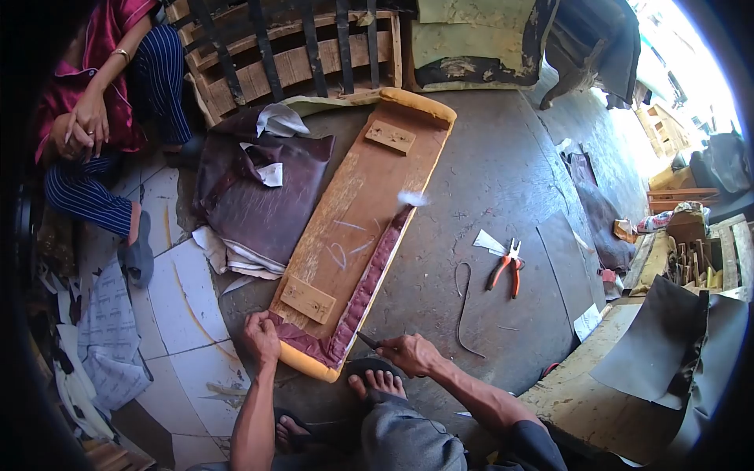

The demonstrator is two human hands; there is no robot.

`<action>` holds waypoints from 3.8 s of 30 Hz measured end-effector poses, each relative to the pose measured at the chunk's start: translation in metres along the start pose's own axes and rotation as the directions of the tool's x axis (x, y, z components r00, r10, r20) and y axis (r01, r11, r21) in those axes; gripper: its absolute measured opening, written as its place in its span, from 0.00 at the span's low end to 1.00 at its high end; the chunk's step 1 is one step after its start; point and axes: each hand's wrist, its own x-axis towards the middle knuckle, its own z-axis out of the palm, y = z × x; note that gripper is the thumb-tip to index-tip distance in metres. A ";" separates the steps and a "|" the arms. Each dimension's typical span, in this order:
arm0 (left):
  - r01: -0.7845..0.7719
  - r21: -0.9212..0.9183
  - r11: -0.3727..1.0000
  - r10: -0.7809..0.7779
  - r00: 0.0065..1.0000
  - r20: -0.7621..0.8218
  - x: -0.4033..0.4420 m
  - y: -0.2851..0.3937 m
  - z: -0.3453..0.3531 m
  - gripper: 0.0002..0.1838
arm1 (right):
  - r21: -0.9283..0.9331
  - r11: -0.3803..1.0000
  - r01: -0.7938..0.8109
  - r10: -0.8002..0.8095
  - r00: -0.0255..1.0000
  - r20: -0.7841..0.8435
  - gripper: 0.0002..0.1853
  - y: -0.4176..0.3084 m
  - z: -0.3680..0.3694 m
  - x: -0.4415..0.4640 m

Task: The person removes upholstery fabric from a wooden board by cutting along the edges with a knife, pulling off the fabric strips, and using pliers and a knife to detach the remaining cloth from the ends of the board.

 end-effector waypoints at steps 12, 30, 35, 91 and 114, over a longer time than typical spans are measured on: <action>0.033 0.069 0.997 -0.030 0.998 -0.054 0.000 0.007 0.004 0.09 | -0.574 0.770 0.279 -0.529 0.782 -0.328 0.31 0.066 0.068 0.020; 0.110 0.057 0.992 -0.108 0.993 -0.041 0.000 0.011 0.006 0.09 | -0.102 0.986 0.129 -0.131 0.991 -0.015 0.17 0.012 0.035 0.013; 0.085 0.108 0.990 -0.075 0.993 -0.096 0.003 0.012 0.008 0.09 | -0.436 0.891 0.125 -0.194 0.974 -0.116 0.20 0.017 0.062 -0.002; -0.699 -0.070 0.712 0.613 0.570 0.547 0.061 0.160 0.144 0.29 | 0.302 0.952 0.051 0.223 0.559 -0.798 0.32 -0.037 -0.084 0.121; -0.743 0.027 0.669 0.641 0.594 0.485 0.043 0.148 0.142 0.29 | 0.247 0.886 0.391 0.136 0.291 -0.947 0.17 -0.180 -0.058 -0.435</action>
